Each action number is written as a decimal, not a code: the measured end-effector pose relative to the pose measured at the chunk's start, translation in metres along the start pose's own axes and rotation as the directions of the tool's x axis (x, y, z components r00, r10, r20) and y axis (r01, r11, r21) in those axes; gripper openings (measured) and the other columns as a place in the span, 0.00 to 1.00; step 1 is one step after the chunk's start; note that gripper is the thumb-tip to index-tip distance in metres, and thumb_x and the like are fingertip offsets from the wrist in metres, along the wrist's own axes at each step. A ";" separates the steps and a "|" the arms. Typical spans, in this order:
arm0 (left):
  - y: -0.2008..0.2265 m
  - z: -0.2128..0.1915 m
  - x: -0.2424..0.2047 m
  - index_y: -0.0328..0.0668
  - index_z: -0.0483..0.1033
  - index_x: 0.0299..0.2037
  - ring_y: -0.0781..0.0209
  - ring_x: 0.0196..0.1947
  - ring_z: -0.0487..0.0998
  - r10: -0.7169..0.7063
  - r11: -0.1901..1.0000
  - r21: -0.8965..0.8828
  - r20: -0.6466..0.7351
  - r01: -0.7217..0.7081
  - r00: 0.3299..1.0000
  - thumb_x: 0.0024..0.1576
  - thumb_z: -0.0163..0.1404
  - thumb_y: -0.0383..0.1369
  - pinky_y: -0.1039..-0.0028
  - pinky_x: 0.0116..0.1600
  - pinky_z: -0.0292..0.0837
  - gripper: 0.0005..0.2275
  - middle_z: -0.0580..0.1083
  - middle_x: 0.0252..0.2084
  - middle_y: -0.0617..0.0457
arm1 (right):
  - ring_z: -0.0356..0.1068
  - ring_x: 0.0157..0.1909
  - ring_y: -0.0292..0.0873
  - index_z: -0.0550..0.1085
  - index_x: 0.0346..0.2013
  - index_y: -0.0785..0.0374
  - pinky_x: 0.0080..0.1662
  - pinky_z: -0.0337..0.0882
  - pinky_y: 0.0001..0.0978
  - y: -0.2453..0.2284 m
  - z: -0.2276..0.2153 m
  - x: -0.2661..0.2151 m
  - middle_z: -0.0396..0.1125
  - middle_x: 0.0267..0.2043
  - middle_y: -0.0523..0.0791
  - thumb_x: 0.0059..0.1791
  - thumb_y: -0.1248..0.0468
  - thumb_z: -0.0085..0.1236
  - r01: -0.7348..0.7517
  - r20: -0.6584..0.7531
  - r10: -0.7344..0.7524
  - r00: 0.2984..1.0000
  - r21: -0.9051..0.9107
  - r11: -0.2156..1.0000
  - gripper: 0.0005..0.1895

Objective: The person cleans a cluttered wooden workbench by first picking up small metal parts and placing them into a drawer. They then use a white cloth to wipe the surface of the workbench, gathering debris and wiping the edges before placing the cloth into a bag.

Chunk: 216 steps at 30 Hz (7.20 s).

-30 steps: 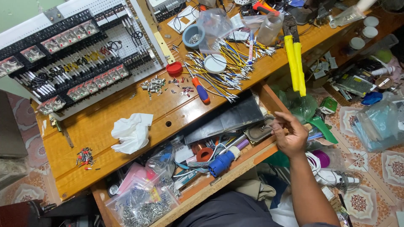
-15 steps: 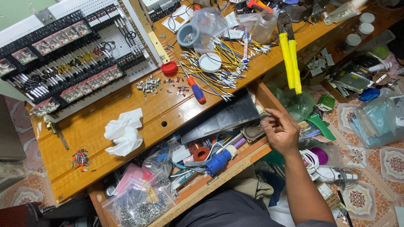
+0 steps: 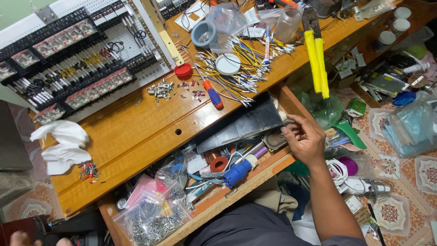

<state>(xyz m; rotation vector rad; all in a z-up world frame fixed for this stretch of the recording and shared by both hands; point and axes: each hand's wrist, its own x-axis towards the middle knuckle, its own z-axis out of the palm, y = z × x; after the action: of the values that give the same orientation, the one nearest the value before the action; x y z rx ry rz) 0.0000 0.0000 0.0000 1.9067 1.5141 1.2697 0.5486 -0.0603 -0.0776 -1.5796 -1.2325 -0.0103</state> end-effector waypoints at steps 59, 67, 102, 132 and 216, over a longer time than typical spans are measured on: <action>-0.049 -0.028 0.143 0.43 0.65 0.57 0.47 0.42 0.81 0.190 0.963 0.123 0.321 -0.239 0.928 0.52 0.64 0.23 0.64 0.40 0.80 0.25 0.78 0.46 0.41 | 0.70 0.51 0.49 0.61 0.69 0.62 0.57 0.72 0.44 -0.282 0.221 0.053 0.58 0.66 0.55 0.54 0.60 0.63 0.432 0.544 -0.747 0.383 0.609 0.665 0.32; -0.046 -0.060 0.138 0.49 0.66 0.58 0.51 0.38 0.75 0.231 0.955 0.137 0.210 -0.262 0.950 0.55 0.58 0.22 0.67 0.43 0.66 0.22 0.76 0.44 0.47 | 0.70 0.43 0.52 0.73 0.47 0.65 0.43 0.67 0.41 -0.324 0.336 0.053 0.72 0.45 0.50 0.53 0.73 0.55 0.465 0.399 -0.825 0.400 0.687 0.558 0.08; -0.091 -0.028 0.125 0.14 0.74 0.55 0.41 0.42 0.76 -0.106 0.957 0.284 0.534 -0.060 0.839 0.46 0.51 0.19 0.59 0.43 0.77 0.23 0.64 0.45 0.39 | 0.75 0.49 0.68 0.73 0.58 0.65 0.53 0.77 0.54 -0.325 0.358 0.042 0.58 0.58 0.56 0.39 0.58 0.66 0.578 0.956 -0.274 -0.105 0.283 0.765 0.33; -0.087 0.000 0.100 0.51 0.71 0.53 0.51 0.33 0.83 -0.173 0.959 0.250 0.143 0.133 0.974 0.50 0.54 0.24 0.59 0.43 0.76 0.20 0.81 0.28 0.54 | 0.78 0.43 0.60 0.75 0.51 0.63 0.46 0.78 0.51 -0.299 0.399 -0.012 0.68 0.44 0.52 0.40 0.55 0.75 0.625 0.879 -0.445 0.173 0.251 0.739 0.29; -0.069 0.049 0.111 0.38 0.79 0.38 0.64 0.30 0.84 -0.307 0.861 -0.454 -0.103 0.230 0.946 0.57 0.56 0.23 0.78 0.33 0.85 0.03 0.80 0.34 0.51 | 0.56 0.28 0.31 0.71 0.41 0.56 0.28 0.57 0.24 -0.280 0.347 0.027 0.69 0.39 0.38 0.46 0.63 0.79 0.035 0.713 -0.425 0.557 0.492 0.870 0.21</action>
<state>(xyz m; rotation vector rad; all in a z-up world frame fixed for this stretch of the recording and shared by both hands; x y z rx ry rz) 0.0024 0.1359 -0.0323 1.2793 1.3676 1.5161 0.1754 0.1753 -0.0083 -0.9845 -1.9923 0.8604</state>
